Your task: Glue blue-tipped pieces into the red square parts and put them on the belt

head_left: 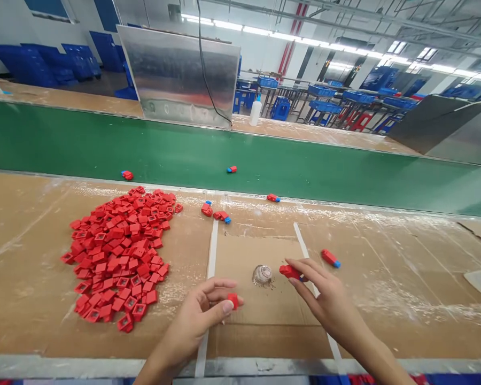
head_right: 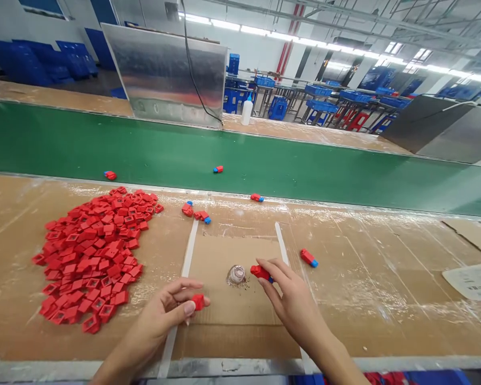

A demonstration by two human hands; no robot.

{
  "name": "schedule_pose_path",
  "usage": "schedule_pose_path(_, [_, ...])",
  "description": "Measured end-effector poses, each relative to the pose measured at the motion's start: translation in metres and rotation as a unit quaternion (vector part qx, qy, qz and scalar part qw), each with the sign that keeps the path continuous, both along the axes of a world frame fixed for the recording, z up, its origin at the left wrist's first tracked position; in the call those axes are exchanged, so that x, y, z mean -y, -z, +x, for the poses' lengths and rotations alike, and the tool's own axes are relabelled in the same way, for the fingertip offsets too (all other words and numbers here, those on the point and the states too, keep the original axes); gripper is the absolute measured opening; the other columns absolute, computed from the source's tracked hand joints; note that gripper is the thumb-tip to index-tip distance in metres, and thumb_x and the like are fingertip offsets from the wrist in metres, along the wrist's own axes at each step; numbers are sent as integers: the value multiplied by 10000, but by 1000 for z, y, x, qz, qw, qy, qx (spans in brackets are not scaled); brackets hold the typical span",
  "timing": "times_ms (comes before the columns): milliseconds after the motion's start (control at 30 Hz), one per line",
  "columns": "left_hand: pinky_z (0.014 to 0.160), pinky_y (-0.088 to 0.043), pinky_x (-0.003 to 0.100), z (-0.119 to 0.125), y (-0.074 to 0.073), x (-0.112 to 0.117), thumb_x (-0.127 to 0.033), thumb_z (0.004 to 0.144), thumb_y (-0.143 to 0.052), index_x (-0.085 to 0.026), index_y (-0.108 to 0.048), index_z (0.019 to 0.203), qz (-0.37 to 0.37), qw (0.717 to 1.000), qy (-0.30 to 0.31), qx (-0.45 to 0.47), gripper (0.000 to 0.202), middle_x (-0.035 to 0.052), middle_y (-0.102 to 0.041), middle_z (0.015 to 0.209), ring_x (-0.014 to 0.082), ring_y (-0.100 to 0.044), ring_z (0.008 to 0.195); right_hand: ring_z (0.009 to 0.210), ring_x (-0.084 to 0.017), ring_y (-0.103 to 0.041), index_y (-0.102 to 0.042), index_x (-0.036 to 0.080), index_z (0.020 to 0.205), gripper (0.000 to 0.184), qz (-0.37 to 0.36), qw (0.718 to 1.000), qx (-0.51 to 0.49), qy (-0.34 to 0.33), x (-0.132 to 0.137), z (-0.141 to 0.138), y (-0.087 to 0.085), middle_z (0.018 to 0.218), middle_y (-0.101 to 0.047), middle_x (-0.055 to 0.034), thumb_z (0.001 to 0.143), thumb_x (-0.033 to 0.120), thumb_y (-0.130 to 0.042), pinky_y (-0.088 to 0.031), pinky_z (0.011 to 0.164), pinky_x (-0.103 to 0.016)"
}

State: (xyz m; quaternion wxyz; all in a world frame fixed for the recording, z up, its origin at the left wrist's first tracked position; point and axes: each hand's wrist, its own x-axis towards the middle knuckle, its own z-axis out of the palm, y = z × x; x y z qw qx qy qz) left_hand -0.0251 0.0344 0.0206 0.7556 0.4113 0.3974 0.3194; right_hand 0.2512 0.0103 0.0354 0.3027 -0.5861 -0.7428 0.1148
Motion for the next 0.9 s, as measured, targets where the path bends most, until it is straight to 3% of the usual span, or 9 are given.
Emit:
schedule_pose_path(133, [718,-445,224,20,5,10,-260,802,-752,-146,-709,1097,-85,983,-35,156,320,121,-755,1015,112,-591,742,909,-226,-662,-581,220,1159,215,13,1000,15,-19,-3,-6,-4,1030,-682,-87,988,297,-476,-543,749,-340])
schedule_pose_path(233, [742,-453,224,29,10,12,-220,795,-762,-122,-730,1065,-114,972,-44,200,289,121,-754,976,101,-586,726,876,-225,-662,-593,224,1103,191,3,999,23,-36,-8,-11,-6,999,-682,-82,1001,302,-451,-538,735,-343])
schedule_pose_path(467, [737,-464,227,36,17,17,-216,782,-778,-126,-739,1048,-97,978,-62,175,284,82,-744,928,109,-608,740,928,-226,-654,-608,235,1088,192,-6,997,44,-64,-11,-15,-5,1031,-664,-82,1012,266,-434,-525,768,-338])
schedule_pose_path(700, [721,-466,241,36,16,20,-244,773,-783,-136,-739,1032,-86,982,-76,148,284,69,-730,915,115,-600,737,842,-215,-659,-611,217,1031,198,-2,995,72,-75,-14,-16,-3,962,-669,-74,1016,276,-423,-519,715,-320])
schedule_pose_path(900, [730,-477,265,35,20,22,-275,770,-781,-130,-731,1042,-89,985,-61,137,312,96,-731,950,139,-615,759,812,-216,-664,-615,220,1020,201,-12,994,78,-81,-15,-16,-10,943,-673,-70,1010,284,-425,-523,696,-321])
